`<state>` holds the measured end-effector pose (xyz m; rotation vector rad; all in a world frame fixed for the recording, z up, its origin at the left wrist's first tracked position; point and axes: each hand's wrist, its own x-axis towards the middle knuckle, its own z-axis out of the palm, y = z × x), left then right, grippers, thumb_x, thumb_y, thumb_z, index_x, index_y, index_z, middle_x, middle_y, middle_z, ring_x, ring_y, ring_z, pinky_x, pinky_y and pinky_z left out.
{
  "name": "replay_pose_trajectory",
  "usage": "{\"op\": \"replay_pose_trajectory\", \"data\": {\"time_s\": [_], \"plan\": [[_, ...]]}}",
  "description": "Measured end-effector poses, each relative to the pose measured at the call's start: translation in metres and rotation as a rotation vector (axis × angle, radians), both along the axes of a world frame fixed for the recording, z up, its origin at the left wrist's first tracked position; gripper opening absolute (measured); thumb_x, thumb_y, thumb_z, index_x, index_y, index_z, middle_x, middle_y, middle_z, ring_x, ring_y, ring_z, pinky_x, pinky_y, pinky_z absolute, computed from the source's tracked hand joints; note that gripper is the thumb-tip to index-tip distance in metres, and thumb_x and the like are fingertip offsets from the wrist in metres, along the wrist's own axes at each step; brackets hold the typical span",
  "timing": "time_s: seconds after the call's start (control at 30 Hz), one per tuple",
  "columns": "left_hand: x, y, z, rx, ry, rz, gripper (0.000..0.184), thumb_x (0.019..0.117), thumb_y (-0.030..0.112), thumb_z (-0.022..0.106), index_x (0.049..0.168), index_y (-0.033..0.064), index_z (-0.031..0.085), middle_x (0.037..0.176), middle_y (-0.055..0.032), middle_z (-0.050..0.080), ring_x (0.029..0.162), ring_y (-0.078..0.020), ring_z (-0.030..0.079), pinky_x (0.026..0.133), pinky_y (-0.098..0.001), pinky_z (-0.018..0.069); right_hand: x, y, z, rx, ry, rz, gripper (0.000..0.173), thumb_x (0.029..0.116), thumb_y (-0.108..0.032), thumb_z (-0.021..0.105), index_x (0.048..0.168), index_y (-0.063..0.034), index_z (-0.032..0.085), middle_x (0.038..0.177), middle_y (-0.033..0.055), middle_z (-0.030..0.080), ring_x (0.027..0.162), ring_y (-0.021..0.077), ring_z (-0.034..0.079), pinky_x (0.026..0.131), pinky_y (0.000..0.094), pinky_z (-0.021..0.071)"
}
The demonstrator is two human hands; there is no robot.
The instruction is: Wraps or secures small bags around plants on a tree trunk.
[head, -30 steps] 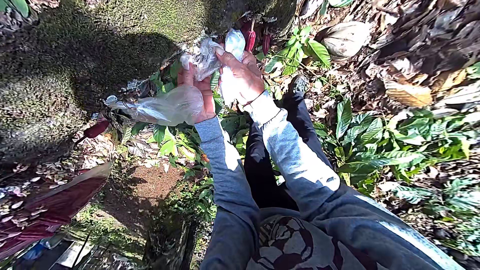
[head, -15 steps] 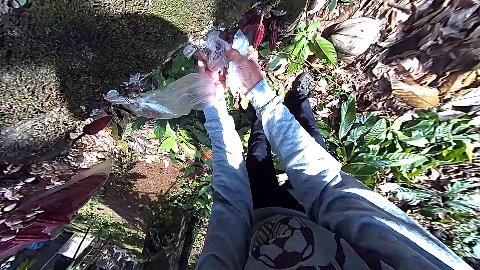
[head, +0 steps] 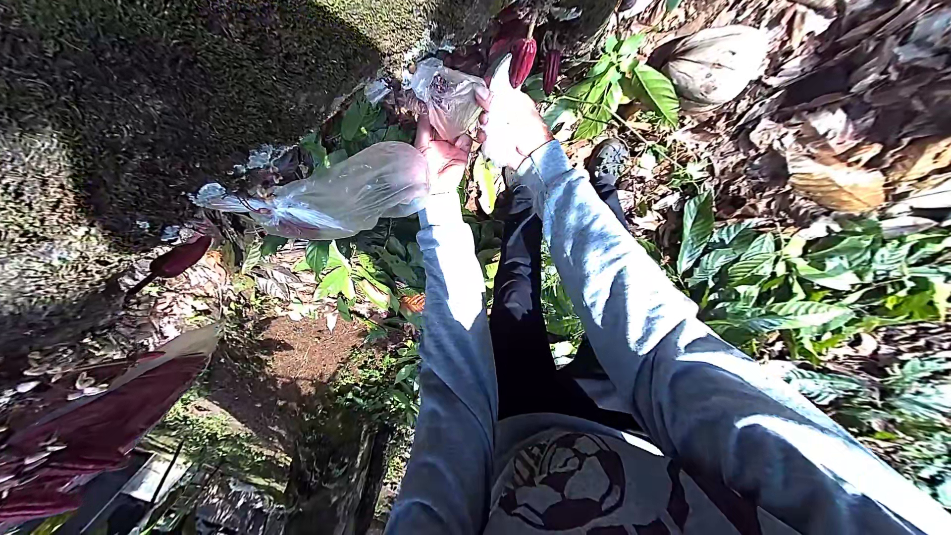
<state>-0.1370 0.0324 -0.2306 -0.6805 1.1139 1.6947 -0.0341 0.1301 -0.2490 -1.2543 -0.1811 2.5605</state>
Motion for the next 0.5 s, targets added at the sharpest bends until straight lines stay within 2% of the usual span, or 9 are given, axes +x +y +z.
{"op": "replay_pose_trajectory", "data": {"time_s": [0.03, 0.07, 0.13, 0.17, 0.2, 0.27, 0.37, 0.4, 0.5], "plan": [[0.003, 0.0, 0.001, -0.015, 0.019, 0.028, 0.041, 0.1088, 0.047, 0.035, 0.12, 0.0133, 0.054, 0.106, -0.013, 0.064, 0.082, -0.0234, 0.063, 0.068, -0.036, 0.0557, 0.002, -0.002, -0.004, -0.001, -0.005, 0.029, 0.02, 0.1073, -0.024, 0.054, 0.125, -0.0139, 0.054, 0.093, 0.003, 0.062, 0.063, 0.0109, 0.057, 0.053, 0.0269, 0.0524], [0.006, -0.003, 0.004, -0.043, 0.038, 0.043, 0.039, 0.1097, 0.044, 0.036, 0.125, 0.0127, 0.053, 0.112, -0.0131, 0.064, 0.094, -0.0254, 0.065, 0.078, -0.0397, 0.0575, 0.006, -0.003, -0.005, 0.015, -0.024, 0.062, 0.025, 0.1063, -0.022, 0.056, 0.129, -0.0116, 0.056, 0.098, 0.0045, 0.066, 0.066, 0.0113, 0.06, 0.055, 0.0271, 0.0542], [0.017, -0.008, 0.018, -0.176, 0.107, 0.119, 0.038, 0.1098, 0.033, 0.044, 0.14, 0.0103, 0.048, 0.127, -0.0145, 0.062, 0.113, -0.0296, 0.065, 0.095, -0.047, 0.0564, 0.013, -0.008, 0.0, 0.088, -0.158, 0.162, 0.029, 0.101, -0.021, 0.066, 0.127, -0.009, 0.06, 0.094, 0.0043, 0.066, 0.069, 0.0115, 0.061, 0.059, 0.0277, 0.0556], [0.026, -0.012, 0.028, -0.237, 0.189, 0.116, 0.04, 0.1097, 0.028, 0.044, 0.145, 0.0081, 0.045, 0.131, -0.0156, 0.061, 0.116, -0.0304, 0.064, 0.098, -0.0477, 0.0551, 0.017, -0.009, 0.004, 0.135, -0.298, 0.24, 0.031, 0.0981, -0.023, 0.07, 0.124, -0.0086, 0.063, 0.096, 0.0053, 0.067, 0.075, 0.013, 0.063, 0.065, 0.0301, 0.0562], [0.038, -0.019, 0.034, -0.257, 0.323, 0.058, 0.04, 0.1094, 0.023, 0.045, 0.145, 0.0037, 0.044, 0.132, -0.018, 0.061, 0.115, -0.0307, 0.065, 0.095, -0.0471, 0.0563, 0.024, -0.01, 0.009, 0.189, -0.427, 0.309, 0.037, 0.096, -0.025, 0.072, 0.127, -0.0069, 0.064, 0.104, 0.0085, 0.069, 0.087, 0.0159, 0.067, 0.077, 0.0348, 0.0586], [0.058, -0.014, 0.058, -0.377, 0.546, -0.028, 0.032, 0.1071, 0.015, 0.05, 0.135, 0.0003, 0.051, 0.119, -0.0165, 0.065, 0.1, -0.0265, 0.068, 0.082, -0.0434, 0.0597, 0.037, -0.012, 0.029, 0.281, -0.525, 0.289, 0.039, 0.094, -0.025, 0.074, 0.125, -0.0037, 0.064, 0.108, 0.0109, 0.07, 0.094, 0.0184, 0.068, 0.083, 0.0387, 0.0584], [0.077, 0.007, 0.086, -0.538, 0.755, -0.08, 0.034, 0.1046, 0.01, 0.056, 0.137, -0.002, 0.056, 0.123, -0.0154, 0.064, 0.1, -0.0223, 0.068, 0.08, -0.041, 0.0613, 0.044, -0.012, 0.096, 0.401, -0.338, 0.07, 0.024, 0.0968, -0.025, 0.072, 0.109, -0.0046, 0.066, 0.08, 0.0045, 0.066, 0.062, 0.0138, 0.061, 0.056, 0.0322, 0.0563], [0.08, 0.011, 0.085, -0.531, 0.839, -0.082, 0.035, 0.1041, 0.01, 0.057, 0.137, -0.0031, 0.056, 0.124, -0.0163, 0.065, 0.102, -0.0216, 0.068, 0.081, -0.0395, 0.0618, 0.042, -0.009, 0.118, 0.45, -0.254, 0.022, 0.02, 0.0998, -0.023, 0.068, 0.109, -0.005, 0.066, 0.079, 0.0027, 0.065, 0.059, 0.0125, 0.06, 0.053, 0.0308, 0.0554], [0.077, 0.017, 0.084, -0.473, 0.929, -0.089, 0.033, 0.1036, 0.002, 0.049, 0.136, -0.0043, 0.055, 0.124, -0.0165, 0.064, 0.108, -0.02, 0.065, 0.095, -0.0369, 0.0568, 0.018, 0.004, 0.167, 0.537, -0.149, -0.055, 0.025, 0.0983, -0.019, 0.07, 0.116, -0.0022, 0.066, 0.089, 0.0057, 0.07, 0.073, 0.0151, 0.067, 0.065, 0.0329, 0.0603]]}}
